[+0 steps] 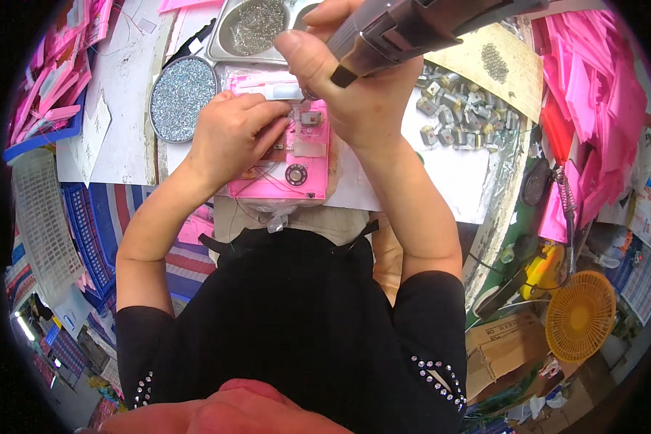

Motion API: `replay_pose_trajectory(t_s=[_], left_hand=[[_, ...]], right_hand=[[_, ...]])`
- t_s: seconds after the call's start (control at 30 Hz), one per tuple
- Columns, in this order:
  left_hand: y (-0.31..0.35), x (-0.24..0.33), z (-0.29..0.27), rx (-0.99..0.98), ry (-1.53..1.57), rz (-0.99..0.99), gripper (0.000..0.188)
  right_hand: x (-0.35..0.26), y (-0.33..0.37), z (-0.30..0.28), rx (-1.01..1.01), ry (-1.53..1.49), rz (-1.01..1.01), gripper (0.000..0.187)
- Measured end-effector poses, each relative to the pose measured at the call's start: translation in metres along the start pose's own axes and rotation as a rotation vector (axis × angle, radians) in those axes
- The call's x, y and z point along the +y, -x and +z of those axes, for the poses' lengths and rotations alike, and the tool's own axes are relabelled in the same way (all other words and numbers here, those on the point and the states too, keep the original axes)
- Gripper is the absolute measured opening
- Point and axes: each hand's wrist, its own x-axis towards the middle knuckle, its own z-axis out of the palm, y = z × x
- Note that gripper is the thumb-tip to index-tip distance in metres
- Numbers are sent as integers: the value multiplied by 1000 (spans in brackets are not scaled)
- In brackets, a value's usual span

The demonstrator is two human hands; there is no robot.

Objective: Assemble a pink plastic electronic toy by installing electronic components, soldering wires, and securing the casing with screws.

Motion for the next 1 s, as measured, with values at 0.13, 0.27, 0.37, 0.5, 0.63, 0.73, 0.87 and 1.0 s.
replay_pose_trajectory(t_s=[0.13,0.27,0.37,0.5,0.63,0.73,0.87,1.0], left_hand=[[-6,-1,-4,-106,-74,52,8],[-10,-1,-7,-182,-123,53,9],[-12,0,-8,-211,-147,56,10],[-16,4,-10,-261,-213,57,10],[-18,9,-8,-242,-229,56,11],[-16,8,-6,-221,-221,79,9],[-15,4,-13,-282,-217,103,11],[-21,3,-20,-399,-237,140,14]], right_hand=[[-5,1,-3,-5,-22,13,26],[-7,1,-6,-33,-41,-7,26],[-9,2,-8,-25,-25,-11,27],[-12,0,-8,-14,-8,-16,27],[-13,0,-8,2,10,-26,26],[-16,1,-9,26,36,-29,26],[-18,3,-14,20,4,-11,26],[-19,6,-11,70,124,-6,29]])
